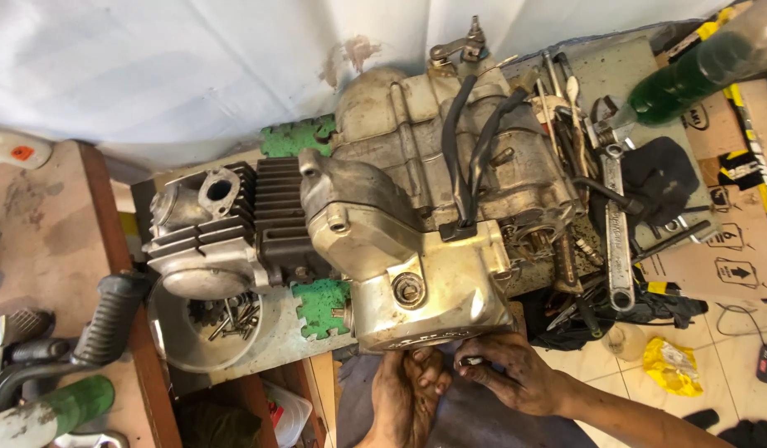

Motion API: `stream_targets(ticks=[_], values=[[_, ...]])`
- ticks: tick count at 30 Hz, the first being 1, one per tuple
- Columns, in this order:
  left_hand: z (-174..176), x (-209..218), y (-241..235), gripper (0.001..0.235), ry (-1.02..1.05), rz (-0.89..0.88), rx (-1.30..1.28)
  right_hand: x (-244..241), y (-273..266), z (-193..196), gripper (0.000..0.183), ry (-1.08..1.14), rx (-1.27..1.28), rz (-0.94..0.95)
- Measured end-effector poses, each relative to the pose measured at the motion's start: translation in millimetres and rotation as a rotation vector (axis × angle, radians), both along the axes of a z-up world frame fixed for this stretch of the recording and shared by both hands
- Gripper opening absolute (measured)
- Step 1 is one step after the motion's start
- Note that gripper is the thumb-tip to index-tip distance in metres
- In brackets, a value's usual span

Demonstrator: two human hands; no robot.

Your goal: The person works on a motorcycle engine mounted on a workshop bench. They use a socket wrench to loosen bolts, pick loose screws from the bench, then pull a round metal cover off the engine by hand and lift away the stator coil assembly, holding the casing up to view its interior.

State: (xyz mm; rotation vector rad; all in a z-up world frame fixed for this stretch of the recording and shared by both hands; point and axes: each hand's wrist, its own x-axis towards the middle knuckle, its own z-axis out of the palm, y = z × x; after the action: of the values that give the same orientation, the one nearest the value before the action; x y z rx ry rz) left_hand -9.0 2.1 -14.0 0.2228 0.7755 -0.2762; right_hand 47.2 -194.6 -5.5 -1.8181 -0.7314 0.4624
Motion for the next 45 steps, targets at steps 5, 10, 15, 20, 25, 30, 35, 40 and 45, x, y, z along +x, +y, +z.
stream_targets(ticks=[5,10,15,20,25,30,35,40,45], values=[[5,4,-2,0.028,-0.050,-0.031,0.019,1,1,0,0.012,-0.020,0.022,0.014],[29,12,-3,0.047,0.046,-0.016,0.015,0,0,-1,0.012,-0.043,0.008,-0.010],[4,0,0,0.035,-0.094,-0.015,-0.055,-3,-2,-6,0.011,-0.024,-0.015,0.015],[16,6,0,0.026,-0.033,-0.030,0.120,-1,-2,-4,0.012,0.100,-0.025,0.018],[-14,-5,4,0.021,-0.032,-0.044,0.207,-3,-2,-7,0.013,0.088,-0.018,0.009],[-26,-16,13,0.025,-0.291,-0.154,0.379,0,3,-6,0.013,0.065,-0.024,0.032],[0,3,6,0.028,0.006,-0.113,0.079,7,4,4,0.013,-0.064,-0.032,0.045],[13,10,6,0.030,-0.079,-0.021,-0.115,3,5,1,0.014,-0.001,-0.026,0.036],[15,10,7,0.026,0.012,-0.012,0.102,4,5,1,0.017,-0.022,-0.021,0.026]])
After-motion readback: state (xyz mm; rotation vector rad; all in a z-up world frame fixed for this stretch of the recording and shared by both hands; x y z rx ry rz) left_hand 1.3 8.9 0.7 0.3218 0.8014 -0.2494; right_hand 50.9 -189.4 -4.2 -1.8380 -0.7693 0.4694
